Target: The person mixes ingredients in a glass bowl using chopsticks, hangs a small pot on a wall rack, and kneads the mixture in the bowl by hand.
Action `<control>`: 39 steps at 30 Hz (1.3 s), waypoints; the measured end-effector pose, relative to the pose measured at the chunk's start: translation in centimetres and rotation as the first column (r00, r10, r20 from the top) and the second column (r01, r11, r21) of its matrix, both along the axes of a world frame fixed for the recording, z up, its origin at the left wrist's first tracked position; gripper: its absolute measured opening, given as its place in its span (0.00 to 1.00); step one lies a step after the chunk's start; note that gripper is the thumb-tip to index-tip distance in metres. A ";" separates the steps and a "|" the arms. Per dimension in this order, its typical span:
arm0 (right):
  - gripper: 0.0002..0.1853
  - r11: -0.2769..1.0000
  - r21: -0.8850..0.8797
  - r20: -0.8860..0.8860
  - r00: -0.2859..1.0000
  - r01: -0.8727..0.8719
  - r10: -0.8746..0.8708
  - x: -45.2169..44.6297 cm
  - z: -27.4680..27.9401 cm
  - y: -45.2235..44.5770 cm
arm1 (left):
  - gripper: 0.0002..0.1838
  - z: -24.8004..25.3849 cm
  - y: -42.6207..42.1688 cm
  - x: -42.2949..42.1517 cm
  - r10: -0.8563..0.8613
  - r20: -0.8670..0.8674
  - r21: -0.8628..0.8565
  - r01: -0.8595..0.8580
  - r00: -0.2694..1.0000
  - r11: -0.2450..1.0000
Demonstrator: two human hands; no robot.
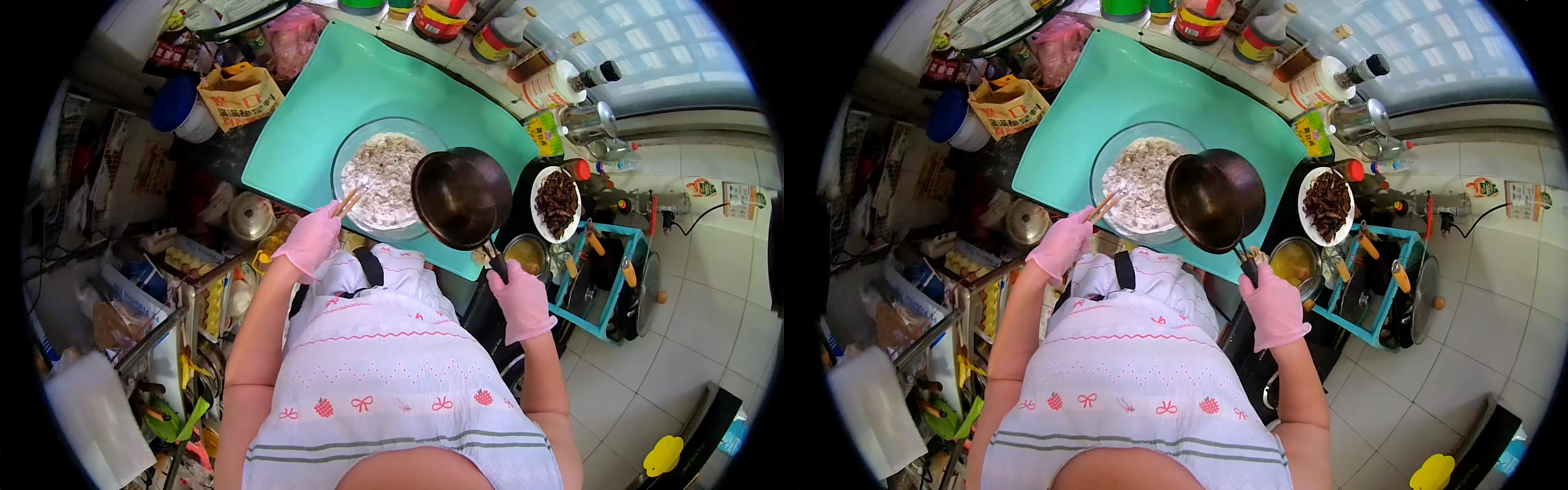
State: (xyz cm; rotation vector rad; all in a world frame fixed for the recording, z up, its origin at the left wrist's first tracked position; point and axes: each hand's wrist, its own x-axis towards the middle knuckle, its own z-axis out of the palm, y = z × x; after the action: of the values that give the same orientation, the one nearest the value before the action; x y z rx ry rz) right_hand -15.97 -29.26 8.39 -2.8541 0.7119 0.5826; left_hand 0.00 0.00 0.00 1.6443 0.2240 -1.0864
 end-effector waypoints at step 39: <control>0.20 0.043 0.898 -0.295 0.673 0.438 -0.678 7.2 -6.2 -5.3 | 0.29 -4.2 1.8 -0.6 -0.189 0.254 0.109 0.166 0.949 0.980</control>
State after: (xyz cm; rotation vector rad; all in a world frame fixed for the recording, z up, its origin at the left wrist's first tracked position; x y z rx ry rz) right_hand -8.75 -34.57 2.14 -1.2630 0.9418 0.3256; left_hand -0.63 1.85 -4.21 1.8950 -0.0535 -0.9883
